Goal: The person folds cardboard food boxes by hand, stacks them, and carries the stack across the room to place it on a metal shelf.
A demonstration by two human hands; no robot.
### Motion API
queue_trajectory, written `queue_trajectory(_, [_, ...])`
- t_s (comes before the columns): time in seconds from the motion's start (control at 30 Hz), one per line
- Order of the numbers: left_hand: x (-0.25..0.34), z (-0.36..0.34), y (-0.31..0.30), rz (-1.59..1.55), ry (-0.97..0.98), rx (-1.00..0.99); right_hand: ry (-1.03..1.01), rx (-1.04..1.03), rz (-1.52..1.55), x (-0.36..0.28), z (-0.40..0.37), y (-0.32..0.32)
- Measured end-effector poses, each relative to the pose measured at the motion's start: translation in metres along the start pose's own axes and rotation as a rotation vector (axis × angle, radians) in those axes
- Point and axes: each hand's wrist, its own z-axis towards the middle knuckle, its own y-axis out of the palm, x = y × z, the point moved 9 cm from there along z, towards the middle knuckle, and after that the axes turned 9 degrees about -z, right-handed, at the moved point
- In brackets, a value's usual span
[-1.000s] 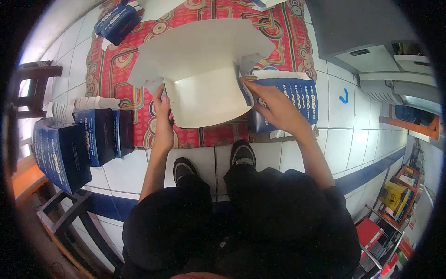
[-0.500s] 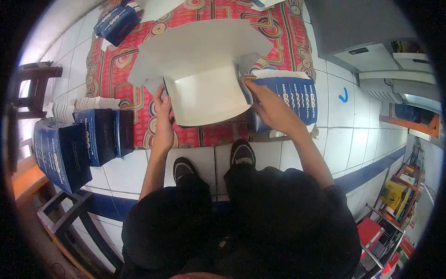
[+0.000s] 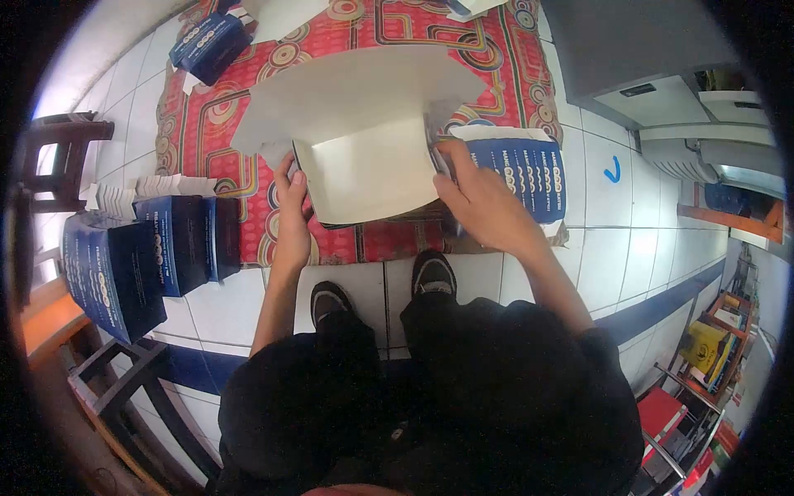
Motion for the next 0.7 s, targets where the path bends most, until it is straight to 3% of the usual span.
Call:
queue_trajectory(0.1, [-0.011, -0.001, -0.007, 0.030, -0.063, 0.015, -0.046, 0.134, 0.035, -0.013, 0.005, -0.004])
queue_trajectory(0.3, [0.006, -0.002, 0.001, 0.007, 0.041, -0.009, 0.066, 0.270, -0.071, -0.009, 0.027, -0.015])
queue_trajectory(0.37, [-0.002, -0.003, -0.002, -0.009, -0.037, 0.018, 0.113, 0.255, -0.139, -0.007, 0.038, -0.019])
queue_trajectory(0.6, [-0.006, 0.011, -0.007, -0.014, 0.054, 0.026, -0.064, 0.325, -0.290, -0.008, 0.056, -0.018])
queue_trajectory(0.67, [0.002, 0.010, -0.011, 0.119, 0.178, 0.072, -0.178, 0.362, -0.398, -0.010, 0.056, -0.017])
queue_trajectory(0.7, [0.003, 0.008, -0.008, 0.040, 0.180, 0.045, -0.145, 0.301, -0.379, -0.008, 0.060, -0.014])
